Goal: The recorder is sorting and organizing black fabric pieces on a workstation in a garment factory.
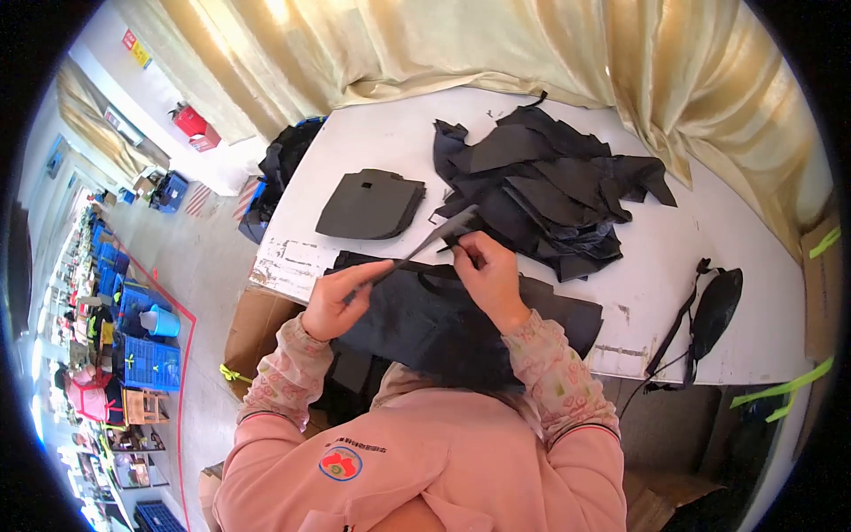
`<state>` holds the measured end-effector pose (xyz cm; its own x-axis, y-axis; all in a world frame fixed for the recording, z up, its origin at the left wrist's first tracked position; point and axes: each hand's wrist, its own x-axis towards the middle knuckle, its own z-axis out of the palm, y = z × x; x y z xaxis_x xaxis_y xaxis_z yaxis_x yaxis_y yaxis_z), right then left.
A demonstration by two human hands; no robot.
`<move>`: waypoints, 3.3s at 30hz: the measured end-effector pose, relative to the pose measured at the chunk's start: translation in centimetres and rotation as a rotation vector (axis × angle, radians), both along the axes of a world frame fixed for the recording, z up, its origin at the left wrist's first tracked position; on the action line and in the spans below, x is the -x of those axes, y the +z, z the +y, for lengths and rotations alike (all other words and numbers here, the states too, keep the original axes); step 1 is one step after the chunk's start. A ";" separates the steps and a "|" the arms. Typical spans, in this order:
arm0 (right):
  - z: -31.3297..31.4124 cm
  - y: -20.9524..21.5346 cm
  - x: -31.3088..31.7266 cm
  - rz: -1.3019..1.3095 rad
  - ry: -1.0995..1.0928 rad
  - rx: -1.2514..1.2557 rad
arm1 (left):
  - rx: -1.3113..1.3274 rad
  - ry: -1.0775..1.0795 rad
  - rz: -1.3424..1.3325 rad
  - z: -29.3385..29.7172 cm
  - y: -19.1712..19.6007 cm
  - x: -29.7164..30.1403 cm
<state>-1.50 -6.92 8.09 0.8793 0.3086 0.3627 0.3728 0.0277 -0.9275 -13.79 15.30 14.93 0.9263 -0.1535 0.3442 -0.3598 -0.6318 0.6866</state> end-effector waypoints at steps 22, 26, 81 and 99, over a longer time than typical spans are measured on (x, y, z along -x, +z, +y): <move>-1.5 -0.4 0.1 0.345 0.174 -0.361 | 0.018 -0.367 0.014 0.8 -0.7 -0.4; -1.0 1.7 1.1 0.490 0.215 -0.344 | 0.346 -0.469 0.209 0.0 -1.2 -0.7; -14.0 1.9 2.3 -0.363 0.122 0.880 | -0.028 -0.866 0.939 -11.7 -8.4 -15.9; -13.4 -0.4 3.2 -0.499 -0.085 1.043 | 0.070 -0.686 0.507 -11.7 -10.7 -15.4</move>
